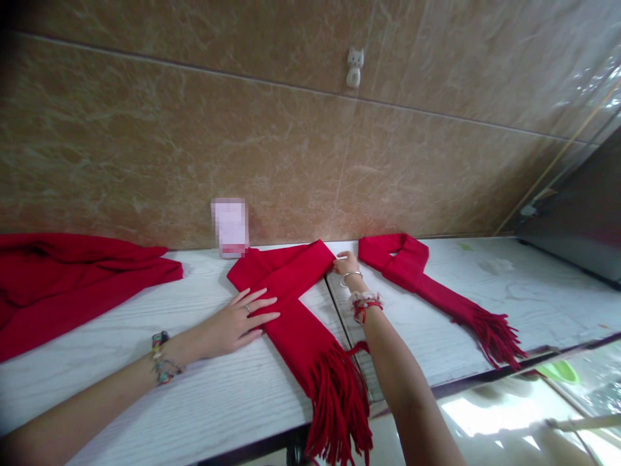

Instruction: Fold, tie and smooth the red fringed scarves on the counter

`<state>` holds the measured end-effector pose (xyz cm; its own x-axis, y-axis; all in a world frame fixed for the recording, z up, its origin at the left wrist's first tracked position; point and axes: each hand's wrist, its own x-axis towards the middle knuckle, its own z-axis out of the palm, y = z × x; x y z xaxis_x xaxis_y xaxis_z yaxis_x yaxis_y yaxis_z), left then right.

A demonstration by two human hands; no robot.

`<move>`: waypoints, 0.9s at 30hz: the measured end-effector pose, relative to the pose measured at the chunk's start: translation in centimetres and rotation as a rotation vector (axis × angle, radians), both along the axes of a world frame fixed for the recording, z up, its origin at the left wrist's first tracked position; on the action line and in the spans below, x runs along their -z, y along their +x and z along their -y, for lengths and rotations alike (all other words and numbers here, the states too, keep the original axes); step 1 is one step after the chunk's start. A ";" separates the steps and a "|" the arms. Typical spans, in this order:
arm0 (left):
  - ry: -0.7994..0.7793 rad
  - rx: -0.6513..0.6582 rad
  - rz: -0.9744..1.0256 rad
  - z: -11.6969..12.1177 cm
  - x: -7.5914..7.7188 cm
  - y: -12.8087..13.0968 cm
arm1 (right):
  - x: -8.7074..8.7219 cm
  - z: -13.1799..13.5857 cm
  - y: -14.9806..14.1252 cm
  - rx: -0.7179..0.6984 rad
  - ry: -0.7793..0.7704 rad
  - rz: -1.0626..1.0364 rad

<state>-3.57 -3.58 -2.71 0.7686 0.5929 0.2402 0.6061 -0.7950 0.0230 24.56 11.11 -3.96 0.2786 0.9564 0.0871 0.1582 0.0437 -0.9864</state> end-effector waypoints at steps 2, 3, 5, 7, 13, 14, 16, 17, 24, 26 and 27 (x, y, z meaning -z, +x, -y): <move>0.011 -0.004 -0.009 0.1 -0.2 0.1 | -0.3 0.0 0.4 0.055 -0.031 0.086; 0.017 -0.006 -0.009 0.2 -0.2 0.1 | -0.6 0.1 0.6 0.082 -0.035 0.130; 0.029 0.000 0.004 0.2 -0.3 0.1 | -1.2 0.4 0.5 0.125 -0.018 0.201; 0.042 0.014 0.030 0.3 -0.3 0.1 | -1.8 0.9 -0.1 0.116 0.066 0.310; 0.029 0.110 0.089 0.4 -0.6 -0.1 | -1.2 2.9 -3.3 -0.394 0.326 1.104; 0.017 0.125 0.088 0.4 -0.7 -0.1 | -1.0 3.0 -3.5 -0.420 0.297 1.164; -0.009 0.148 0.069 0.6 -1.0 -0.1 | -1.0 3.2 -3.3 -0.415 0.274 1.219; -0.021 0.153 0.053 0.7 -1.2 0.0 | -1.2 3.3 -2.9 -0.418 0.289 1.230; -0.031 0.026 0.018 0.8 -1.0 0.1 | -3.3 5.1 -1.6 -0.703 0.506 1.267; -0.054 -0.030 0.009 0.8 -0.8 0.1 | -3.3 5.5 -2.2 -0.751 0.480 1.280; -0.076 -0.039 -0.005 0.7 -0.8 0.0 | -3.3 5.6 -2.5 -0.765 0.457 1.284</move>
<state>-3.57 -4.32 -1.93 0.7459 0.6385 0.1896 0.6366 -0.7671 0.0791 22.10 5.52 -0.69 -0.7292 0.6580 0.1880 0.6534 0.7511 -0.0948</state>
